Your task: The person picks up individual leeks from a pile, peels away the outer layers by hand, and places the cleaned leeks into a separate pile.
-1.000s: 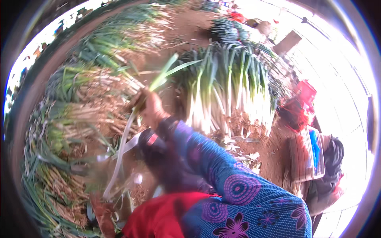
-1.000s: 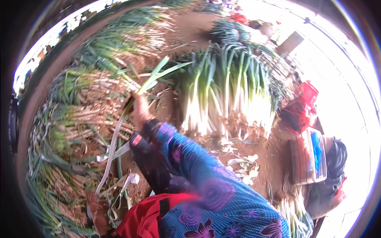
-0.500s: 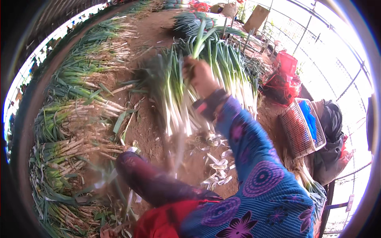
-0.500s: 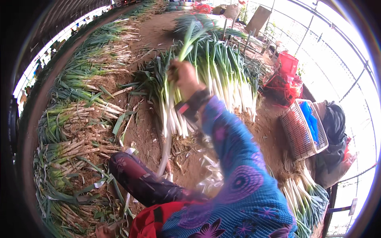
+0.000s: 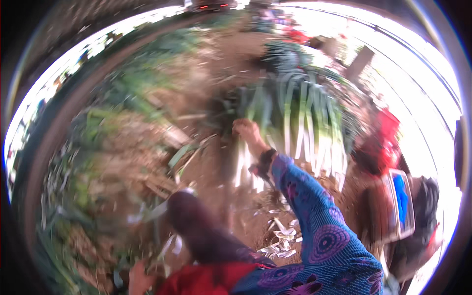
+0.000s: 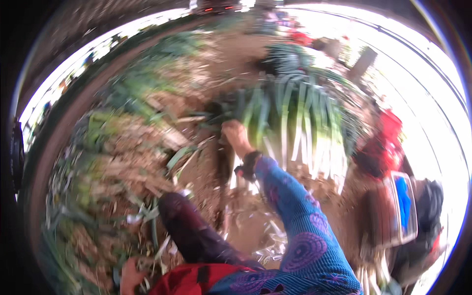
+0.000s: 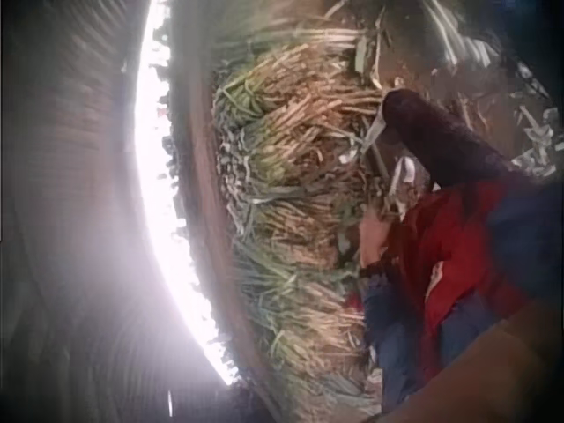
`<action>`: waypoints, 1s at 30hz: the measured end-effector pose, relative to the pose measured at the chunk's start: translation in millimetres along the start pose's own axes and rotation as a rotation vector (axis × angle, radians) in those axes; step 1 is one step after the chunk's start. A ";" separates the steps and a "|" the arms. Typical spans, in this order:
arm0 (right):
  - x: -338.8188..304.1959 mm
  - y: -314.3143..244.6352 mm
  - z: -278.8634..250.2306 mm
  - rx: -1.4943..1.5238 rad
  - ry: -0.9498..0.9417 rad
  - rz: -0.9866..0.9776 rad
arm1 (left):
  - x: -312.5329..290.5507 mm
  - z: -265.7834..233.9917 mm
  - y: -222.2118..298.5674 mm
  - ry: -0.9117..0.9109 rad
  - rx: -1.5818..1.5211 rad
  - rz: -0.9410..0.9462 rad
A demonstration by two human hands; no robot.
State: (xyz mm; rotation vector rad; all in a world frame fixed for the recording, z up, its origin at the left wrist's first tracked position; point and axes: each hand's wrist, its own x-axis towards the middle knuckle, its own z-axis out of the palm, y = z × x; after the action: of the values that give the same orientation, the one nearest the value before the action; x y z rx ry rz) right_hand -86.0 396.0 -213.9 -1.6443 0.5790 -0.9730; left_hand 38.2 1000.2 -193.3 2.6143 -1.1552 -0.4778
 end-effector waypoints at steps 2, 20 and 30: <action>-59.7 -27.5 117.3 0.271 -0.276 0.236 | -26.1 -26.4 15.6 0.071 -0.124 -0.104; -261.7 -41.0 438.2 -0.291 -1.514 0.430 | -426.1 260.7 -176.2 0.850 -1.317 -1.642; -284.9 -5.1 452.7 -0.587 -1.409 0.443 | -276.4 344.4 -233.5 0.730 -0.818 -1.597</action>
State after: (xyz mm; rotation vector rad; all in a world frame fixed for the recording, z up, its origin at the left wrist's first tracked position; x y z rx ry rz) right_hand 134.4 869.3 -330.3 -2.0896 0.1833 0.8048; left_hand -114.7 1330.1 -535.7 1.9929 1.2153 -0.0890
